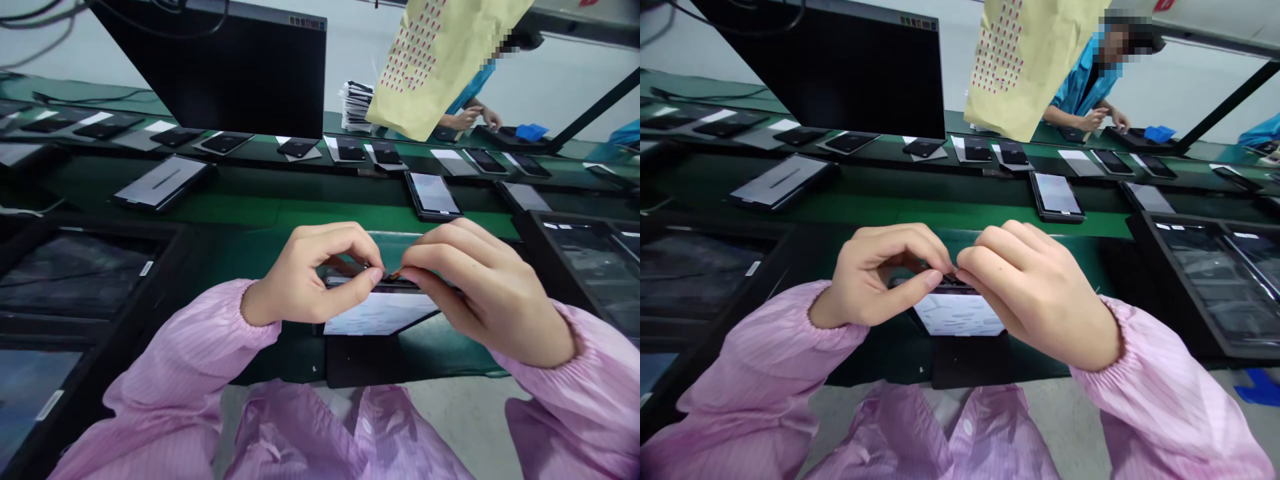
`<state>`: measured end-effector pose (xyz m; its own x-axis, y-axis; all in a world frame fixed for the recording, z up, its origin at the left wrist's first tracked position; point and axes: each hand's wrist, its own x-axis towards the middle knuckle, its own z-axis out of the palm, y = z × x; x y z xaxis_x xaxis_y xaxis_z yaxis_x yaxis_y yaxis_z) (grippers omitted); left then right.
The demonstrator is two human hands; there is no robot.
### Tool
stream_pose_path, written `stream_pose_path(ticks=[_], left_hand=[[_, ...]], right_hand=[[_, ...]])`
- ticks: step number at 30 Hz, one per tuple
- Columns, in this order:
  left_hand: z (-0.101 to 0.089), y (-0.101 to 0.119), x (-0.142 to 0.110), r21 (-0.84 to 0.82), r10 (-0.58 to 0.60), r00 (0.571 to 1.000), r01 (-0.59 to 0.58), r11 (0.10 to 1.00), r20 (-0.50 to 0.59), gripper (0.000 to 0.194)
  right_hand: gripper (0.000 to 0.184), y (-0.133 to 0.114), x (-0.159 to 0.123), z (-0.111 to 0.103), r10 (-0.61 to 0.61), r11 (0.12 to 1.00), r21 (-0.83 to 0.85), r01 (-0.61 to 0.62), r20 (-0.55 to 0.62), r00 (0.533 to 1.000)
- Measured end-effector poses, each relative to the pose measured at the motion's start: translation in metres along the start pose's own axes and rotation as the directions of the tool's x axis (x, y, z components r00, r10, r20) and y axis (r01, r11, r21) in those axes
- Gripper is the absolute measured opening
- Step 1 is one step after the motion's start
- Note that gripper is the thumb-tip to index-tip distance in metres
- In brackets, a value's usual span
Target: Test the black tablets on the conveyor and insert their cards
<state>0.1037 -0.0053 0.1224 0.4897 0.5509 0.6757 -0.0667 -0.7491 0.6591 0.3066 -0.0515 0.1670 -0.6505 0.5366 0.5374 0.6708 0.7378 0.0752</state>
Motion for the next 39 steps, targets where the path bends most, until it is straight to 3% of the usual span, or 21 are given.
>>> stream_pose_path(ticks=[6, 17, 28, 34, 39], left_hand=[[0.009, -0.007, -0.008, 0.149, 0.094, 0.983, -0.07, 0.986, -0.159, 0.006], [0.011, -0.009, -0.008, 0.157, 0.098, 0.98, -0.071, 0.985, -0.171, 0.008], [0.011, -0.014, -0.005, 0.199, 0.065, 0.985, -0.032, 0.979, -0.159, 0.008], [0.009, -0.017, -0.003, 0.222, 0.167, 0.972, -0.128, 0.967, -0.166, 0.006], [0.009, -0.019, 0.0, 0.226, 0.222, 0.96, -0.181, 0.957, -0.169, 0.007]], right_hand=[[0.009, -0.003, 0.004, -0.002, 0.015, 1.0, 0.007, -0.015, 0.049, 0.999], [0.017, 0.002, 0.008, -0.004, 0.005, 0.997, 0.078, -0.024, 0.238, 0.971], [0.021, 0.01, 0.012, -0.001, -0.034, 0.991, 0.137, -0.001, 0.246, 0.969], [0.021, 0.019, 0.015, -0.001, 0.029, 0.979, 0.188, -0.083, 0.276, 0.961], [0.027, 0.024, 0.02, -0.002, -0.017, 0.969, 0.238, -0.064, 0.325, 0.945]])
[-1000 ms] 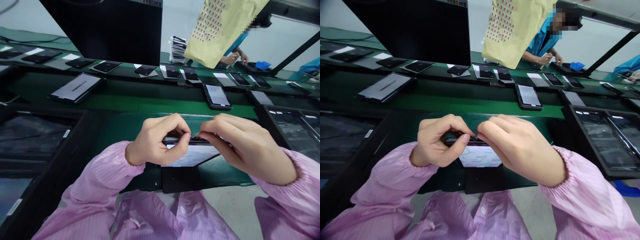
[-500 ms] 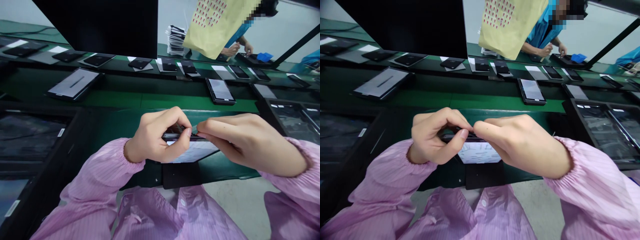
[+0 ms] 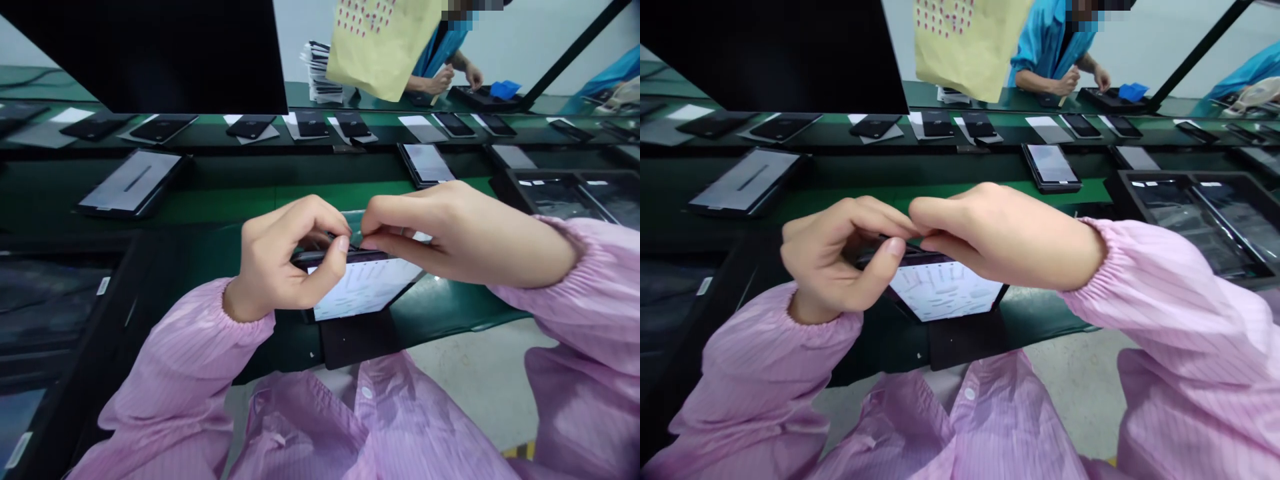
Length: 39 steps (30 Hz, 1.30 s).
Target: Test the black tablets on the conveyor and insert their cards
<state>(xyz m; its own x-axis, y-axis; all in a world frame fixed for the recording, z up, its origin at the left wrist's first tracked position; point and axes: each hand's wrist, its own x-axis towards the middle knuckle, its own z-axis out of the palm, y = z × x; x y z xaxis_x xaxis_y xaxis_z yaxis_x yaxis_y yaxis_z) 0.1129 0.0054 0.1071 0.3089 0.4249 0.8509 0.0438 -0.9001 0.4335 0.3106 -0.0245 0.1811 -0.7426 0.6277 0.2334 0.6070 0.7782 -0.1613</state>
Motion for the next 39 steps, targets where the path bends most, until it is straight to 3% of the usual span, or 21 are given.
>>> stream_pose_path(ticks=[7, 12, 19, 26, 39], left_hand=[[0.0018, -0.001, 0.004, 0.144, 0.153, 0.987, -0.144, 0.979, -0.054, 0.008], [-0.001, 0.0001, 0.0042, 0.243, 0.243, 0.97, -0.242, 0.939, 0.028, 0.008], [-0.0019, -0.0007, 0.0009, 0.199, 0.087, 0.993, -0.101, 0.975, 0.075, 0.013], [-0.0014, -0.0041, 0.0025, 0.187, 0.21, 0.976, -0.218, 0.958, 0.062, 0.014], [-0.0019, -0.009, -0.0004, 0.191, 0.205, 0.977, -0.212, 0.958, 0.057, 0.008]], right_hand=[[0.032, -0.0005, 0.0051, -0.0038, -0.046, 0.998, -0.03, 0.047, 0.051, 0.998], [0.023, 0.0004, 0.003, -0.0025, -0.113, 0.993, 0.015, 0.113, -0.004, 0.994], [0.022, -0.0001, 0.0026, -0.0013, -0.119, 0.993, 0.006, 0.119, 0.0, 0.993], [0.025, 0.0033, 0.0026, 0.0028, -0.122, 0.992, -0.015, 0.122, -0.011, 0.992], [0.014, 0.0094, 0.0051, -0.0022, -0.027, 0.998, 0.065, 0.027, 0.001, 1.0]])
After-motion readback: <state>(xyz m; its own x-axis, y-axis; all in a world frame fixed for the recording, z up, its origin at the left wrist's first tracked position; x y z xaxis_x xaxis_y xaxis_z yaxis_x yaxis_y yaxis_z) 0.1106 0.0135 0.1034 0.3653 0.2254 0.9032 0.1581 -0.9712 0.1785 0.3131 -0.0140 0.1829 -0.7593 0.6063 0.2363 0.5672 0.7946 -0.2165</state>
